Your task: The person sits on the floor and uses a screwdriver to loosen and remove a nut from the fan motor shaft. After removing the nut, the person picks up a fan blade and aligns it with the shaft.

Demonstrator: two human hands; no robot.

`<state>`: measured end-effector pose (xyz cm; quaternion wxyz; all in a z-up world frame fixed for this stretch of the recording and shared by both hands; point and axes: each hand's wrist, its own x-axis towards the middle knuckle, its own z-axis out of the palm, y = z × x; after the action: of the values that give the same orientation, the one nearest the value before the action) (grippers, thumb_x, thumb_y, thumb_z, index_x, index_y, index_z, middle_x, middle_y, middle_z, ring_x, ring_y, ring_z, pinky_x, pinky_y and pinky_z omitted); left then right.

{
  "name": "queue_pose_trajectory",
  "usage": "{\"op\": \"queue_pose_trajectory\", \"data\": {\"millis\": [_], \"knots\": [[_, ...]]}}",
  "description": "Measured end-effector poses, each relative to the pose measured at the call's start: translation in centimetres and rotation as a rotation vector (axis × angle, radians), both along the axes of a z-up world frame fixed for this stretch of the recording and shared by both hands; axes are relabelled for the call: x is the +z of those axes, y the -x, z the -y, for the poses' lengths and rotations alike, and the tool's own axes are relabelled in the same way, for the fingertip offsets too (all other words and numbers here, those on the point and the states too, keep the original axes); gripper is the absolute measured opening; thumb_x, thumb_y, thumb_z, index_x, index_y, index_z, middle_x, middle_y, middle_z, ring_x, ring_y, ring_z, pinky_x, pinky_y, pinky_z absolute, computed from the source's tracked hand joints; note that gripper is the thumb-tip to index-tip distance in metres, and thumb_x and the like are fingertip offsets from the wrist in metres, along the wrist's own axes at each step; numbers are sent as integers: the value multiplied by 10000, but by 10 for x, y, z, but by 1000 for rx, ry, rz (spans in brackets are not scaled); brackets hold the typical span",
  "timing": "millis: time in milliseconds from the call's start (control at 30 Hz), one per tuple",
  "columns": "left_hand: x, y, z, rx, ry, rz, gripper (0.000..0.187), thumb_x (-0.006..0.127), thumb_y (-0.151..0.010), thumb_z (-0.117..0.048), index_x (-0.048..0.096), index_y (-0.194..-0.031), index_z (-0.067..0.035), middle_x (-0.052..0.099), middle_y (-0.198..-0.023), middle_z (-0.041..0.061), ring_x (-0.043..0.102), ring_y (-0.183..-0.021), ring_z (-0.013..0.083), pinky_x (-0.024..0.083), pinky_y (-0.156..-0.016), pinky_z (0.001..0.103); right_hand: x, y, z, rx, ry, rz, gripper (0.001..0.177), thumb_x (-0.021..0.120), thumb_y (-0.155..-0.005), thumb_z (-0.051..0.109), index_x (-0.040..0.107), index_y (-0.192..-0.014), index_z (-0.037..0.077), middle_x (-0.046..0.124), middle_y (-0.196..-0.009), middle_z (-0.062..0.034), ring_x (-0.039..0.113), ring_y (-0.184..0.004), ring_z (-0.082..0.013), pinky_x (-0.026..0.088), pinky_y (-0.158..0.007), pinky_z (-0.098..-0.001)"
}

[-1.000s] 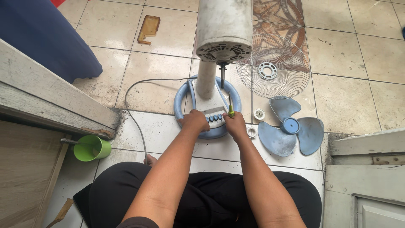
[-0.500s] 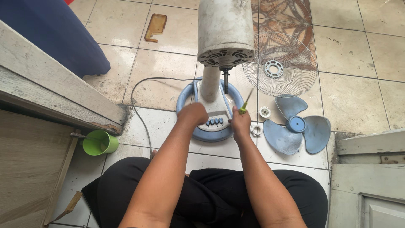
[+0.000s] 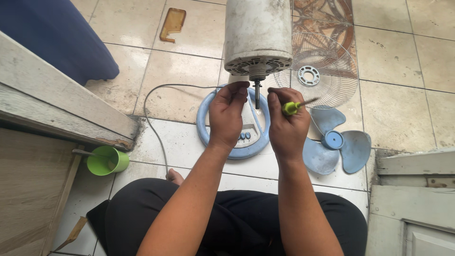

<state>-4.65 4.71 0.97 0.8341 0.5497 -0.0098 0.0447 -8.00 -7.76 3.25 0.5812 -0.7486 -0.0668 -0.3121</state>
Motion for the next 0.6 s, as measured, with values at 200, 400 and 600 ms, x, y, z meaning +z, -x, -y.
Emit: {"op": "queue_pose_trajectory", "data": {"millis": [200, 400, 600], "knots": [[-7, 1, 9, -52, 268, 112, 215, 634, -1059, -164, 695, -1195, -9, 725, -1091, 61, 643, -1008, 134, 518, -941, 302, 46, -4, -14, -60, 112, -87, 105, 744, -997, 88, 739, -1038, -9, 655, -1007, -65, 650, -876, -145, 523, -765, -275], [-16, -4, 10, -159, 456, 15, 225, 644, -1061, -177, 708, -1197, -9, 734, -1065, 65, 643, -963, 150, 513, -918, 331, 61, -6, -22, -142, 202, -189, 178, 786, -964, 159, 734, -912, -3, 636, -876, -63, 622, -744, -167, 495, -661, -304], [-17, -7, 9, -237, 544, -103, 220, 669, -1023, -177, 708, -1191, -40, 735, -1106, 50, 654, -1018, 140, 491, -977, 349, 70, -7, -25, -223, 418, -162, 147, 796, -870, 111, 705, -831, 2, 609, -842, -97, 617, -742, -246, 490, -669, -379]]}}
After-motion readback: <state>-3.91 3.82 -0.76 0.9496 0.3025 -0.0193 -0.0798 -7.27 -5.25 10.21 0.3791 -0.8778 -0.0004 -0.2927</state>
